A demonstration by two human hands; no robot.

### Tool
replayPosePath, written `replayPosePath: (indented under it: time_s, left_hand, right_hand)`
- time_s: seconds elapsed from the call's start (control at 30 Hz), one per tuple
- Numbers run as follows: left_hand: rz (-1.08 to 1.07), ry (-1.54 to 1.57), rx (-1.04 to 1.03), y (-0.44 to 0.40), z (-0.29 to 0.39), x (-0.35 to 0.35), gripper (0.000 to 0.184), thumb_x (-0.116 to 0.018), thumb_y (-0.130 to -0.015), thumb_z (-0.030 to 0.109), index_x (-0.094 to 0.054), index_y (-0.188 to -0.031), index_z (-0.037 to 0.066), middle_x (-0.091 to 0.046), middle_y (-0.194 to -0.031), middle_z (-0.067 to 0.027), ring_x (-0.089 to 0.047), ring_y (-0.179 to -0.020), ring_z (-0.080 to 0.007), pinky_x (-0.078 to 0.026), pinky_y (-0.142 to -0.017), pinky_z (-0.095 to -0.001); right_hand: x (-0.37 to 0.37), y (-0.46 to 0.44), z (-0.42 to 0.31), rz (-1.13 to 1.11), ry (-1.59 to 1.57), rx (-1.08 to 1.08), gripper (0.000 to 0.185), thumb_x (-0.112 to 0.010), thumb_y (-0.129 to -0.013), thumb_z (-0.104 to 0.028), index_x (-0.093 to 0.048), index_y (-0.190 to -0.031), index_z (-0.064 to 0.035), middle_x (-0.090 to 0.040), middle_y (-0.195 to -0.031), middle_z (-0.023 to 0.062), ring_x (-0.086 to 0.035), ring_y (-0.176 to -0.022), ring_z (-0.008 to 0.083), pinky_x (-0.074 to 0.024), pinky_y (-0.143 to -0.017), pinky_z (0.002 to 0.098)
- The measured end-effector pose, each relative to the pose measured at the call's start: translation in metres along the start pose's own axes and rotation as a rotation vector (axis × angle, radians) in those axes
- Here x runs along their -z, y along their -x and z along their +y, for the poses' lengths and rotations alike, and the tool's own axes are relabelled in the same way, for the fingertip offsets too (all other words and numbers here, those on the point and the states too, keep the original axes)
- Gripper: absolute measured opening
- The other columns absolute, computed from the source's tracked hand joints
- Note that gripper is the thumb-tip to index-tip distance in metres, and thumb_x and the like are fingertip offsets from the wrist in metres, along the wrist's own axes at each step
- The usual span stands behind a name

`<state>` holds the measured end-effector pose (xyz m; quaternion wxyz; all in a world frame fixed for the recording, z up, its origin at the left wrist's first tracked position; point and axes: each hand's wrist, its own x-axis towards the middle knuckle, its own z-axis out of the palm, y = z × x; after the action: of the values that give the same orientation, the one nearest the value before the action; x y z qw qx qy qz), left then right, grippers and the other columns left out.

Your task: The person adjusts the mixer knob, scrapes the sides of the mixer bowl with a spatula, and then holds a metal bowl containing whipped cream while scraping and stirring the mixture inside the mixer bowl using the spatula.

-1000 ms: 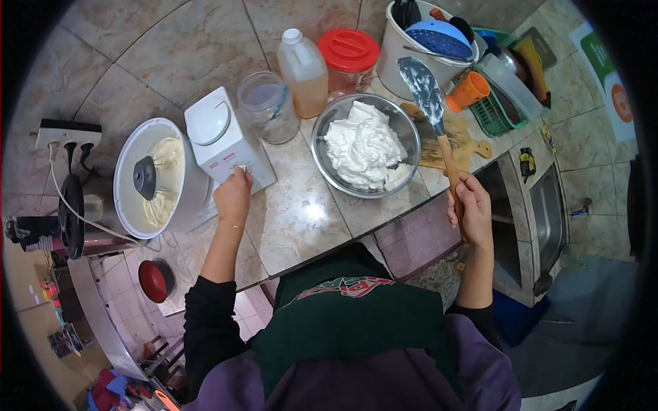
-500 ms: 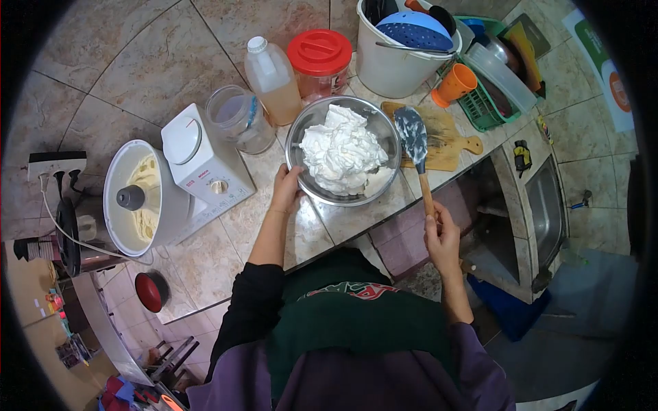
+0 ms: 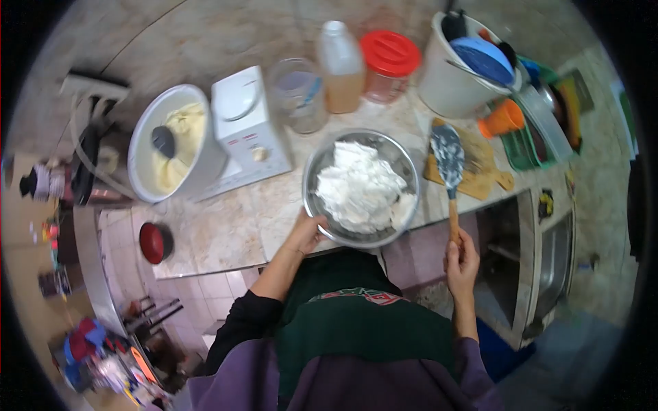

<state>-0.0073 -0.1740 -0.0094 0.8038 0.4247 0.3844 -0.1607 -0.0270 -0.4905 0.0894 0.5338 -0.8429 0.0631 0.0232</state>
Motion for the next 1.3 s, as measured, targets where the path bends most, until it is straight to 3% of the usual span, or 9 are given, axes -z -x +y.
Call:
replayPosePath:
  time_s: [0.07,0.13,0.33,0.37,0.5,0.7,0.9,0.93,1.3]
  left_hand:
    - [-0.005,0.062,0.102,0.022,-0.008,0.021,0.052,-0.045,-0.067,-0.010,-0.044,-0.117,0.001,-0.057,-0.091,-0.0120,-0.061,-0.065,-0.0217,-0.050,-0.042,-0.0280]
    - [-0.081,0.135,0.118,0.038,-0.021,0.049,0.049,-0.045,-0.067,-0.010,-0.045,-0.116,-0.001,-0.058,-0.094,-0.0124,-0.063,-0.075,-0.0256,-0.056,-0.056,-0.0355]
    - [-0.037,0.309,0.131,0.103,-0.054,0.130,0.043,-0.048,-0.066,-0.008,-0.048,-0.109,-0.004,-0.058,-0.093,-0.0121,-0.061,-0.078,-0.0255,-0.054,-0.065,-0.0394]
    - [-0.047,0.386,0.122,0.109,-0.066,0.148,0.048,-0.048,-0.065,-0.007,-0.046,-0.113,-0.007,-0.057,-0.098,-0.0137,-0.060,-0.088,-0.0270,-0.053,-0.076,-0.0408]
    - [0.165,0.530,-0.040,0.148,-0.081,0.194,0.060,-0.046,-0.063,-0.007,-0.040,-0.123,-0.007,-0.055,-0.110,-0.0172,-0.056,-0.099,-0.0307,-0.048,-0.087,-0.0408]
    - [0.215,0.691,-0.336,0.197,-0.070,0.222,0.060,-0.045,-0.062,-0.007,-0.041,-0.121,-0.006,-0.055,-0.112,-0.0173,-0.056,-0.102,-0.0315,-0.047,-0.089,-0.0394]
    - [0.327,0.752,-0.679,0.210,-0.052,0.217,0.058,-0.042,-0.066,-0.009,-0.039,-0.123,-0.004,-0.054,-0.111,-0.0162,-0.058,-0.097,-0.0277,-0.051,-0.082,-0.0408]
    - [0.346,0.772,-0.674,0.211,-0.049,0.211,0.058,-0.042,-0.066,-0.009,-0.039,-0.123,-0.004,-0.054,-0.111,-0.0162,-0.058,-0.097,-0.0277,-0.051,-0.082,-0.0408]
    - [0.542,0.897,-0.864,0.200,-0.022,0.132,0.060,-0.044,-0.068,-0.012,-0.036,-0.126,0.002,-0.051,-0.109,-0.0099,-0.056,-0.089,-0.0220,-0.050,-0.073,-0.0326]
  right_hand:
    - [-0.011,0.005,-0.002,-0.048,-0.035,0.026,0.027,-0.050,-0.090,-0.007,-0.051,-0.115,0.0034,-0.051,-0.071,-0.0010,-0.043,-0.055,0.0030,-0.0349,-0.049,0.0187]
    - [-0.020,0.009,-0.006,-0.083,-0.066,0.053,0.027,-0.049,-0.091,-0.007,-0.050,-0.116,0.0031,-0.051,-0.071,-0.0013,-0.043,-0.055,0.0030,-0.0351,-0.048,0.0185]
    - [-0.066,0.030,-0.042,-0.300,-0.029,0.073,0.027,-0.049,-0.092,-0.009,-0.050,-0.116,0.0025,-0.049,-0.069,-0.0018,-0.044,-0.053,0.0029,-0.0347,-0.045,0.0182]
    - [-0.075,0.036,-0.051,-0.319,-0.023,0.085,0.027,-0.049,-0.092,-0.009,-0.050,-0.116,0.0025,-0.049,-0.069,-0.0018,-0.044,-0.053,0.0029,-0.0347,-0.045,0.0182]
    - [-0.121,0.050,-0.081,-0.466,-0.089,0.153,0.028,-0.047,-0.092,-0.010,-0.048,-0.117,0.0030,-0.047,-0.067,-0.0013,-0.043,-0.051,0.0041,-0.0349,-0.045,0.0187]
    - [-0.173,0.058,-0.111,-0.820,-0.174,0.250,0.034,-0.039,-0.096,-0.011,-0.037,-0.128,0.0012,-0.047,-0.084,0.0037,-0.045,-0.059,0.0063,-0.0378,-0.050,0.0184]
    - [-0.197,0.049,-0.148,-0.837,-0.046,0.409,0.035,-0.043,-0.094,-0.011,-0.040,-0.127,0.0005,-0.049,-0.078,0.0026,-0.043,-0.059,0.0076,-0.0368,-0.053,0.0210]
    - [-0.198,0.045,-0.152,-0.800,0.029,0.531,0.034,-0.045,-0.093,-0.010,-0.042,-0.125,0.0014,-0.051,-0.073,0.0039,-0.043,-0.058,0.0096,-0.0371,-0.055,0.0234]
    - [-0.177,-0.005,-0.183,-1.026,0.229,0.526,0.034,-0.047,-0.092,-0.009,-0.046,-0.126,-0.0047,-0.053,-0.070,0.0090,-0.052,-0.061,0.0131,-0.0416,-0.057,0.0264]
